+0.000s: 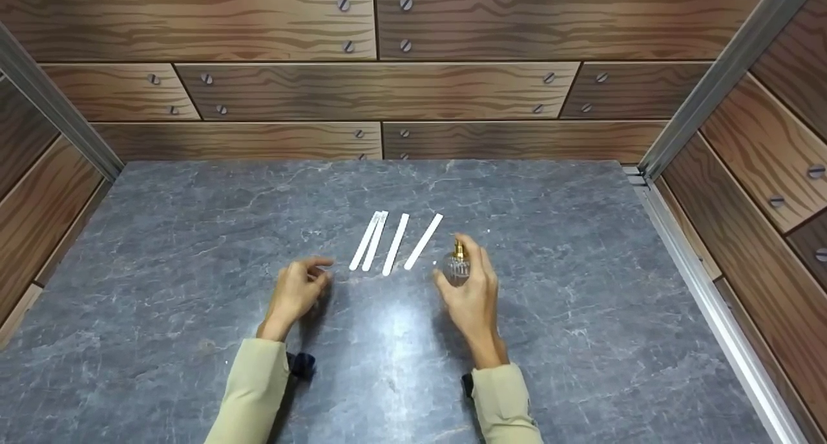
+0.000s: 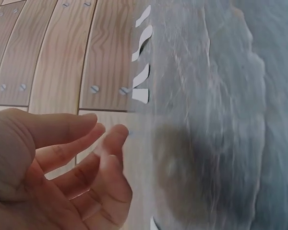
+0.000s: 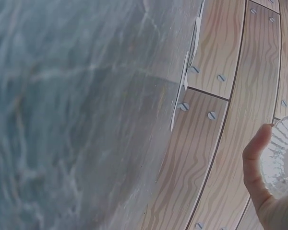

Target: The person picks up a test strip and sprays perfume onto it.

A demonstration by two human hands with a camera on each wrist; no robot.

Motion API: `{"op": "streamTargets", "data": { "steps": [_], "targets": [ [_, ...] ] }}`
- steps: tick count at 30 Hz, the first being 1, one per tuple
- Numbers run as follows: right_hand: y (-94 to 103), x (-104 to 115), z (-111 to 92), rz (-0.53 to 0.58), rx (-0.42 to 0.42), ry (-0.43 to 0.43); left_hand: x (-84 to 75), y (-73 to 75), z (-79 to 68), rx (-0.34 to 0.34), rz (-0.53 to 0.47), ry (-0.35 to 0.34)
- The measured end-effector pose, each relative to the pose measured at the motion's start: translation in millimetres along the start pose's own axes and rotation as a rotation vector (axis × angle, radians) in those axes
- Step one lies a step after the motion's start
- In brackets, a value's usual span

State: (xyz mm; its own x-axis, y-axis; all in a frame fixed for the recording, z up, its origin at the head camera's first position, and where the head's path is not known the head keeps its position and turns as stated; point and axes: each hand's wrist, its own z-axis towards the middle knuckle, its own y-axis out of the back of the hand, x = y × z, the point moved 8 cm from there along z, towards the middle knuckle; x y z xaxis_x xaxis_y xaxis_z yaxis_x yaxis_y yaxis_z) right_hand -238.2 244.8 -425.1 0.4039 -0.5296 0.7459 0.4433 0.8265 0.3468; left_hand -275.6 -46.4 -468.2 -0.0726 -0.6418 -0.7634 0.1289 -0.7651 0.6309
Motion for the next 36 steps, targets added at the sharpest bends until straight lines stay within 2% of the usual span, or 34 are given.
{"op": "streamTargets", "data": {
  "steps": [4, 7, 13, 23, 29, 36],
  "targets": [
    [0.7, -0.2, 0.2, -0.001, -0.001, -0.01, 2.1, 4.0, -6.9, -0.002, -0.005, -0.038],
    [1.0, 0.8, 0.1, -0.001, -0.002, -0.006, 1.7, 8.3, -12.4, -0.027, -0.016, -0.084],
    [3.2, 3.8, -0.5, 0.012, -0.015, 0.03, -0.6, 20.3, -23.5, -0.074, 0.004, -0.119],
    [5.9, 4.0, -0.1, -0.002, -0.028, 0.048, 13.2, 37.9, -42.1, -0.101, 0.033, -0.083],
    [6.8, 3.6, 3.5, -0.011, -0.015, 0.039, 20.6, 48.5, -49.7, -0.142, 0.055, -0.081],
    [9.9, 3.0, 1.8, -0.012, -0.014, 0.047, 30.2, 53.6, -55.3, -0.158, 0.039, -0.022]
  ]
}}
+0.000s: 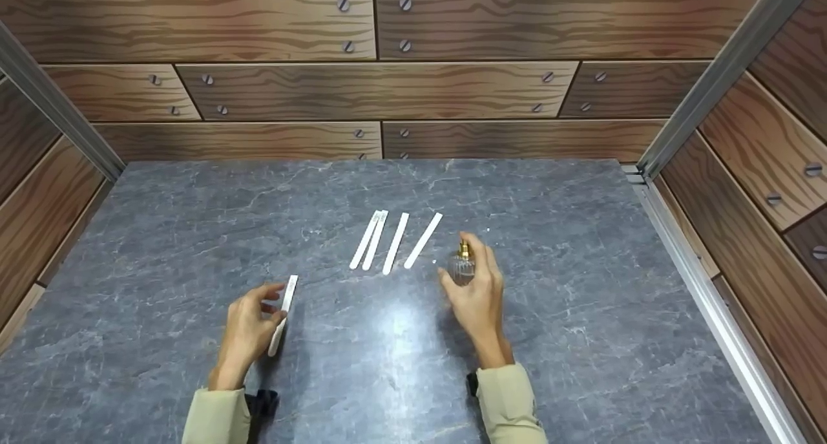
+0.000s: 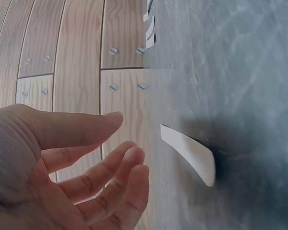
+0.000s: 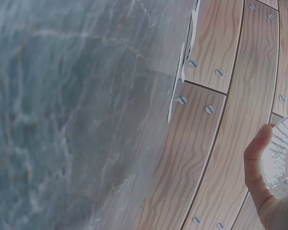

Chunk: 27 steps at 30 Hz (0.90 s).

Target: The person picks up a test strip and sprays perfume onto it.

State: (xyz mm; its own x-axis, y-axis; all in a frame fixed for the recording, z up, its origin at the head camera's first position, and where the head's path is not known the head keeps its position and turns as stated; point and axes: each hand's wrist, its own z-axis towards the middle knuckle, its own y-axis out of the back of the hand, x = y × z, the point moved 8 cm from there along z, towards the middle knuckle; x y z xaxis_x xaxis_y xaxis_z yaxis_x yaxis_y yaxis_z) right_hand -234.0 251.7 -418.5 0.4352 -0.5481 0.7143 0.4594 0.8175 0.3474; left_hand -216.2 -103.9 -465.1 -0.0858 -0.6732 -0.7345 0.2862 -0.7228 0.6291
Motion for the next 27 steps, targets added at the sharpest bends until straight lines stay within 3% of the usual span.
{"op": "streamTargets", "data": {
  "steps": [13, 27],
  "targets": [
    [0.2, -1.0, 0.4, 0.016, -0.006, 0.007, 8.9, -2.0, -11.9, 0.068, 0.092, 0.024],
    [5.8, -7.6, -0.4, -0.001, -0.011, -0.031, -0.5, -5.0, -14.2, 0.079, 0.165, 0.003]
  ]
}}
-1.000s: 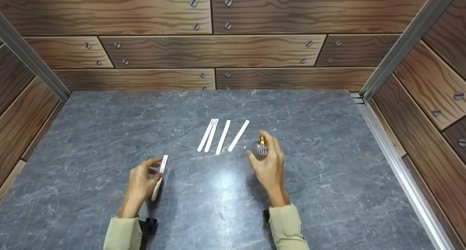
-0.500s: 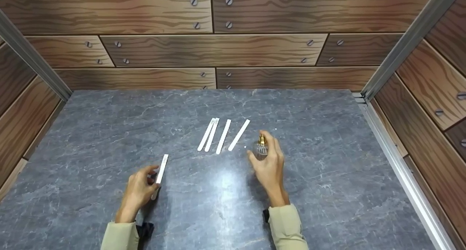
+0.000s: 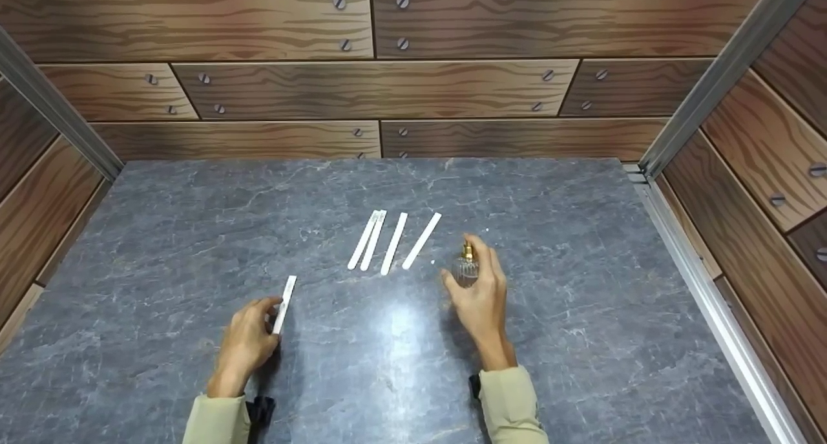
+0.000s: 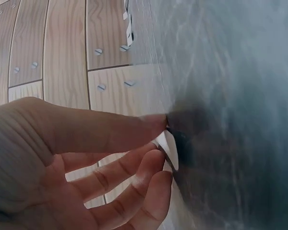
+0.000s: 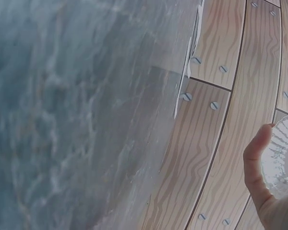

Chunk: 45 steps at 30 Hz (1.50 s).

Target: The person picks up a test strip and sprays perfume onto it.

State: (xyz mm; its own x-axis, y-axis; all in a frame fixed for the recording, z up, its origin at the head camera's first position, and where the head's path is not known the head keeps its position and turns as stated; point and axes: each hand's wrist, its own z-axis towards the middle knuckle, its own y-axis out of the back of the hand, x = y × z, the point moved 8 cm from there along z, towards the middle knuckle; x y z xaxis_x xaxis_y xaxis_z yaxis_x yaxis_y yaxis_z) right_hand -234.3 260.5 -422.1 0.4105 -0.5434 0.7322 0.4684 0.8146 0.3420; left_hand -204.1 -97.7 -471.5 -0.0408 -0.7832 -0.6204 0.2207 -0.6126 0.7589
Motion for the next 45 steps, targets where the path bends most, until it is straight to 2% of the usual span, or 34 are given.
{"op": "streamTargets", "data": {
  "steps": [5, 16, 20, 23, 26, 29, 31, 37, 45],
  "targets": [
    [-0.2, -0.7, -0.7, 0.002, -0.009, -0.002, 3.5, -1.8, 1.2, 0.014, -0.019, 0.021],
    [-3.2, -2.5, 0.1, -0.005, -0.005, 0.013, 5.2, -6.2, 3.7, 0.059, -0.025, -0.002],
    [-4.1, -0.2, 0.7, -0.013, -0.005, 0.034, 2.6, -10.8, 5.1, 0.117, -0.009, -0.034],
    [-4.4, 2.4, 1.0, -0.019, -0.005, 0.046, 1.2, -14.7, 7.3, 0.187, -0.01, -0.05],
    [-4.0, 3.8, 0.9, -0.008, -0.001, 0.055, 1.1, -19.6, 8.8, 0.265, -0.028, -0.05],
    [-2.5, 3.9, 1.0, 0.017, -0.003, 0.059, -0.9, -22.5, 9.8, 0.308, -0.053, -0.061],
    [-1.6, 3.3, 0.8, 0.031, -0.005, 0.058, -4.5, -22.4, 10.1, 0.294, -0.063, -0.1],
    [-1.8, 1.6, -0.4, 0.036, -0.008, 0.038, -19.2, -21.3, 10.0, 0.187, -0.11, -0.247],
    [-1.8, 5.8, -1.5, 0.023, -0.003, 0.037, -28.6, -24.9, 11.5, 0.125, -0.199, -0.277]
  ]
}}
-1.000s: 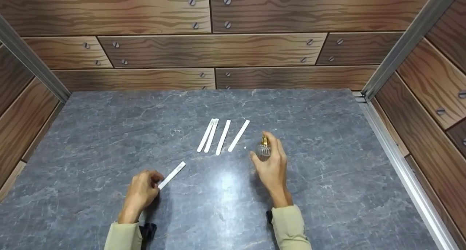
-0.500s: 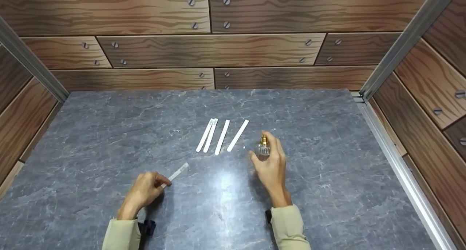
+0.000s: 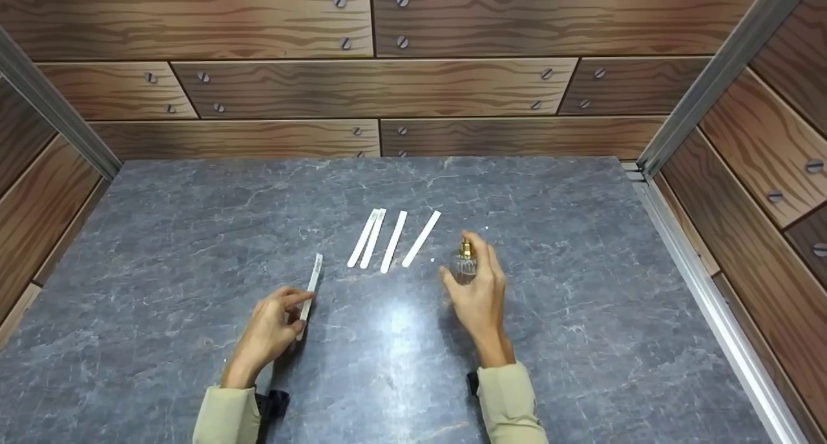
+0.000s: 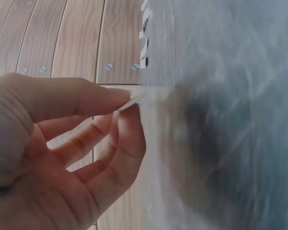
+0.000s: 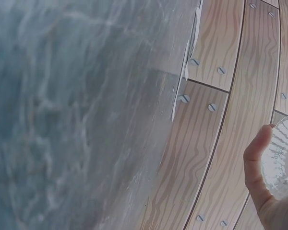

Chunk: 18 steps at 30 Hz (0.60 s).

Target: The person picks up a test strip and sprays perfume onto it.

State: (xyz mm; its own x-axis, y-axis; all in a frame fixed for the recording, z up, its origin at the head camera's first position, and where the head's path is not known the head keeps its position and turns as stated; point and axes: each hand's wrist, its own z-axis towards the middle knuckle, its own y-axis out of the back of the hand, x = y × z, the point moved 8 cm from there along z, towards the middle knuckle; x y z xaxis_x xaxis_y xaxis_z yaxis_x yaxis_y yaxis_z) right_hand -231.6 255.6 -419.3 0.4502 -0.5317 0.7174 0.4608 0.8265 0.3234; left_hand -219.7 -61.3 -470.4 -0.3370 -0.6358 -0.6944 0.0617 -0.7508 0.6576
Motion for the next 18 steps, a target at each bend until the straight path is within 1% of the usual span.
{"op": "streamTargets", "data": {
  "steps": [3, 6, 12, 15, 18],
  "targets": [
    [1.3, -1.5, 0.1, 0.015, 0.001, -0.024, -3.4, -2.1, 2.4, -0.011, -0.022, -0.009],
    [2.0, -2.6, 0.2, 0.014, -0.007, -0.038, -6.6, -4.6, 4.7, -0.005, -0.042, 0.003],
    [5.7, -1.0, -1.5, -0.021, -0.074, -0.007, -14.4, -12.0, 8.2, 0.003, -0.05, 0.048],
    [7.2, -1.5, -2.7, -0.021, -0.105, 0.0, -19.7, -15.3, 9.3, -0.009, -0.057, 0.045],
    [8.0, -2.1, -2.5, -0.019, -0.114, 0.006, -25.0, -18.3, 11.4, -0.021, -0.072, 0.043]
  ]
}}
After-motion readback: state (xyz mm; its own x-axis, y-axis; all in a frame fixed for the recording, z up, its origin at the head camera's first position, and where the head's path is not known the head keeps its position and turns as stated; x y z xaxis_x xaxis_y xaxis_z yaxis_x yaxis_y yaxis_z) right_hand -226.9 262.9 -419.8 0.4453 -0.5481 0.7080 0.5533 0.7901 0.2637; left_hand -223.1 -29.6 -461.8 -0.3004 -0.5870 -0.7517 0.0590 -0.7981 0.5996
